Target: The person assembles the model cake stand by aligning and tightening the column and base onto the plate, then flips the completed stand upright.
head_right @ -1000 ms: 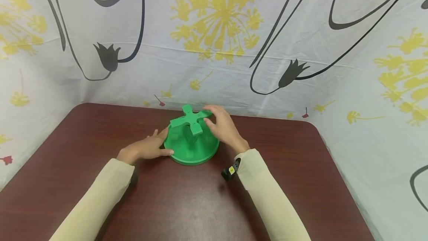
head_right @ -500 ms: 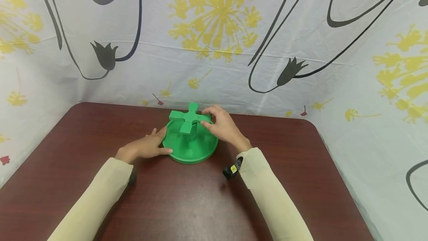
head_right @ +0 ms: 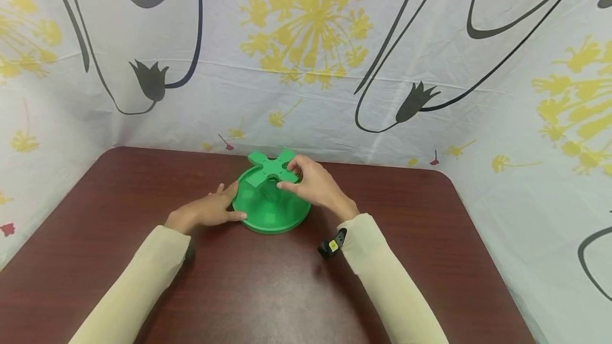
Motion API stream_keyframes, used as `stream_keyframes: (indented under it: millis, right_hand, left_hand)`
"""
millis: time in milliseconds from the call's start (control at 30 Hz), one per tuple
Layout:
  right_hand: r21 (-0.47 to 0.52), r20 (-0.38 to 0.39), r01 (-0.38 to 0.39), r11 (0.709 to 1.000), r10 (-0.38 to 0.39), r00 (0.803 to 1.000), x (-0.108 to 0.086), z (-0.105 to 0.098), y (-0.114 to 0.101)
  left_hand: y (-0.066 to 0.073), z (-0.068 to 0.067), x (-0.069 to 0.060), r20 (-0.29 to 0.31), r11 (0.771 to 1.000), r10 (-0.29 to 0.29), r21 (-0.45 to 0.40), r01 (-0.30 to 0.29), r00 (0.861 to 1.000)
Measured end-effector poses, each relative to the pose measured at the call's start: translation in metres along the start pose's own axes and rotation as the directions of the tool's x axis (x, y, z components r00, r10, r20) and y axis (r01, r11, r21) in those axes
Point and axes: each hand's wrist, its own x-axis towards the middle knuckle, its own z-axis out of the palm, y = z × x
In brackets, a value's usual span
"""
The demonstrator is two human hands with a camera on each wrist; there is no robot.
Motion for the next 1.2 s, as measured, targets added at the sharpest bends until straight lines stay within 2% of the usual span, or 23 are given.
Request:
stream_keyframes:
  millis: [200, 300, 400, 467, 633, 767, 933, 1200]
  right_hand:
    - [-0.093, 0.020, -0.022, 0.995, 0.024, 1.000, -0.002, 0.001, -0.007]
    - [-0.083, -0.045, -0.048, 0.995, 0.044, 0.998, -0.001, -0.001, -0.006]
    - [-0.005, -0.142, -0.059, 0.998, 0.058, 0.988, 0.003, -0.004, 0.000]
    - [0.084, -0.166, -0.043, 0.996, 0.056, 0.985, 0.006, -0.003, 0.007]
    - [0.257, -0.087, -0.019, 0.966, 0.043, 0.995, 0.013, 0.003, 0.020]
    - [0.306, -0.040, -0.019, 0.952, 0.032, 0.999, 0.015, 0.007, 0.023]
    - [0.311, -0.059, -0.025, 0.950, 0.045, 0.997, 0.017, 0.010, 0.021]
    - [0.214, -0.128, -0.051, 0.976, 0.079, 0.989, 0.018, 0.010, 0.019]
  left_hand:
    - [0.000, 0.001, 0.001, -0.001, 1.000, -0.008, 0.004, 0.008, 1.000]
    - [0.000, 0.000, 0.000, 0.003, 1.000, -0.007, 0.002, 0.007, 1.000]
    - [0.001, -0.001, 0.000, 0.005, 1.000, -0.005, 0.001, 0.005, 1.000]
    - [0.001, -0.001, -0.001, 0.005, 1.000, -0.006, 0.002, 0.006, 1.000]
    - [0.000, 0.000, -0.001, 0.010, 1.000, -0.007, 0.001, 0.007, 1.000]
    - [0.000, 0.001, 0.000, 0.010, 1.000, -0.004, -0.001, 0.004, 1.000]
    - [0.000, 0.002, 0.001, 0.008, 1.000, -0.004, -0.001, 0.004, 1.000]
    - [-0.001, 0.000, 0.000, 0.009, 1.000, -0.008, 0.000, 0.008, 1.000]
